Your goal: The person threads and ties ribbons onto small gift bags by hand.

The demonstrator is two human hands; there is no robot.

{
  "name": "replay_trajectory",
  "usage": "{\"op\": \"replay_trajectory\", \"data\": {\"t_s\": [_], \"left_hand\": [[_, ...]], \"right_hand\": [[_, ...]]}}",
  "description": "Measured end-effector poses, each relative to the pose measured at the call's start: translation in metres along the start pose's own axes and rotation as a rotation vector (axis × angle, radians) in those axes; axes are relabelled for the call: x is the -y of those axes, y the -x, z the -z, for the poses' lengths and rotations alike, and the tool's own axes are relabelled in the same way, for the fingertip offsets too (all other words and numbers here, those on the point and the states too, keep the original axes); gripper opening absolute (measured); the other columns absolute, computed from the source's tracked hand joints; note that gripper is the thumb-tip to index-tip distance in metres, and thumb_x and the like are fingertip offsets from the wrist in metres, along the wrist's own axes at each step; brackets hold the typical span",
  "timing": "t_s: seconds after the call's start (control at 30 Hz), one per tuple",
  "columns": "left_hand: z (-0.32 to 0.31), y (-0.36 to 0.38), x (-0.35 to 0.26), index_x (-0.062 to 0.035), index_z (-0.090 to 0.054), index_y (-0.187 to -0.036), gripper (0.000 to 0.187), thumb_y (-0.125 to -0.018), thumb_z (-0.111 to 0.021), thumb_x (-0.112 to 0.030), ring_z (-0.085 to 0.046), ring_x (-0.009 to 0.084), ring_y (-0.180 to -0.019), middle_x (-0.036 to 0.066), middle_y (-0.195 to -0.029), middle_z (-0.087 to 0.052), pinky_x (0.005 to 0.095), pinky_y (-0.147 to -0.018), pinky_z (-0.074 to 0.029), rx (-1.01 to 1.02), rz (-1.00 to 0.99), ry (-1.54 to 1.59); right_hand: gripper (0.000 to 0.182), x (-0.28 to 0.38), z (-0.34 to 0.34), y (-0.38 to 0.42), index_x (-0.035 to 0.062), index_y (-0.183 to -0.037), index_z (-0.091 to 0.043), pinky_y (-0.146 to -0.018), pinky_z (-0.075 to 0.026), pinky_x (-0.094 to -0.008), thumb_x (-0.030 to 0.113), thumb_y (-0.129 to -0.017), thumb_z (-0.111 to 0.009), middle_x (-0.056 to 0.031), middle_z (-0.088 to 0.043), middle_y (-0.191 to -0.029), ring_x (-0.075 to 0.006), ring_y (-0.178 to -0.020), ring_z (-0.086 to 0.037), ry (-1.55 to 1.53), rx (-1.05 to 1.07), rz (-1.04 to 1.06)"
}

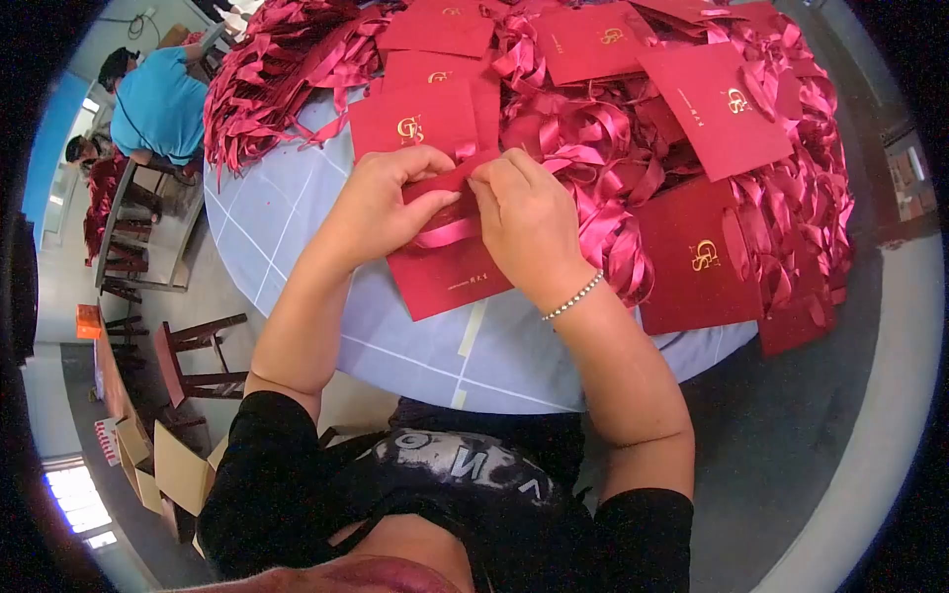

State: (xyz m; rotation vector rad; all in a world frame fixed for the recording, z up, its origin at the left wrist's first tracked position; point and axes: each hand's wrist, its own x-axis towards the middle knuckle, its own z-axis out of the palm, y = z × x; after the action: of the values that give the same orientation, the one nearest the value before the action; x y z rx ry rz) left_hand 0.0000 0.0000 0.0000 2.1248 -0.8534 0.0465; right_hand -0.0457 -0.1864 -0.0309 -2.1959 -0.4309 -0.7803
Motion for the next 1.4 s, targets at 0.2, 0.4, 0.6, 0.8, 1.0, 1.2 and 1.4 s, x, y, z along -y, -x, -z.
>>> {"op": "replay_trajectory", "data": {"t_s": [0.2,0.4,0.6,0.8,1.0,1.2,1.4], "left_hand": [[-0.003,-0.001,0.001,0.0036,-0.066,-0.104,0.026,-0.081,-0.074,-0.003,-0.071,0.0239,-0.087,0.016,-0.095,-0.072,0.0326,-0.08,-0.055,0.009,-0.003,-0.009],[-0.002,-0.001,0.005,0.0032,-0.066,-0.105,0.027,-0.08,-0.074,-0.003,-0.072,0.0258,-0.09,0.016,-0.096,-0.072,0.0337,-0.081,-0.055,0.003,-0.031,0.009],[-0.003,-0.001,0.004,0.0018,-0.067,-0.106,0.029,-0.079,-0.074,-0.005,-0.071,0.0305,-0.092,0.018,-0.099,-0.072,0.0356,-0.081,-0.055,0.029,-0.005,-0.058],[-0.003,-0.001,0.005,-0.0008,-0.068,-0.104,0.027,-0.079,-0.075,-0.008,-0.07,0.0351,-0.091,0.019,-0.098,-0.071,0.0385,-0.08,-0.055,-0.006,-0.102,-0.126],[-0.007,-0.002,0.007,-0.0007,-0.068,-0.107,0.029,-0.08,-0.073,-0.01,-0.072,0.0323,-0.09,0.019,-0.096,-0.072,0.0371,-0.08,-0.056,0.033,0.018,0.003],[-0.01,-0.004,0.01,0.0005,-0.069,-0.107,0.025,-0.083,-0.072,-0.006,-0.072,0.0194,-0.088,0.013,-0.092,-0.074,0.0329,-0.077,-0.056,0.114,0.154,0.14],[-0.011,-0.003,0.022,0.0028,-0.07,-0.107,0.021,-0.087,-0.071,-0.004,-0.068,0.0103,-0.085,0.006,-0.089,-0.074,0.0276,-0.076,-0.055,0.057,0.158,0.234]], "right_hand": [[0.007,-0.004,0.0,0.0,0.0015,-0.085,-0.063,-0.063,-0.05,-0.0425,0.001,-0.084,-0.07,-0.0135,-0.06,-0.08,-0.0349,-0.073,-0.062,-0.072,0.029,-0.066],[0.006,-0.004,-0.003,0.001,0.001,-0.086,-0.064,-0.064,-0.05,-0.0428,0.001,-0.084,-0.07,-0.0138,-0.062,-0.082,-0.0355,-0.073,-0.063,-0.038,0.0,-0.056],[0.005,-0.007,-0.004,0.002,0.0013,-0.086,-0.063,-0.063,-0.05,-0.0442,0.003,-0.086,-0.068,-0.0153,-0.062,-0.082,-0.0371,-0.074,-0.062,-0.091,0.019,-0.079],[0.005,-0.003,-0.003,0.0,0.0023,-0.088,-0.062,-0.062,-0.05,-0.0458,0.003,-0.086,-0.067,-0.0162,-0.06,-0.082,-0.0388,-0.073,-0.061,0.015,0.001,-0.022],[0.005,0.006,0.0,0.002,0.0014,-0.089,-0.065,-0.064,-0.051,-0.0441,0.003,-0.086,-0.068,-0.0161,-0.062,-0.082,-0.0371,-0.074,-0.063,-0.14,0.049,-0.072],[0.004,0.0,-0.002,0.002,0.0021,-0.089,-0.064,-0.064,-0.051,-0.0429,0.004,-0.087,-0.068,-0.016,-0.063,-0.083,-0.0367,-0.075,-0.064,-0.109,0.019,-0.095],[0.004,0.002,-0.002,0.002,0.0006,-0.091,-0.066,-0.067,-0.052,-0.0424,0.001,-0.087,-0.067,-0.016,-0.064,-0.085,-0.0366,-0.077,-0.064,-0.099,0.024,-0.033]]}}
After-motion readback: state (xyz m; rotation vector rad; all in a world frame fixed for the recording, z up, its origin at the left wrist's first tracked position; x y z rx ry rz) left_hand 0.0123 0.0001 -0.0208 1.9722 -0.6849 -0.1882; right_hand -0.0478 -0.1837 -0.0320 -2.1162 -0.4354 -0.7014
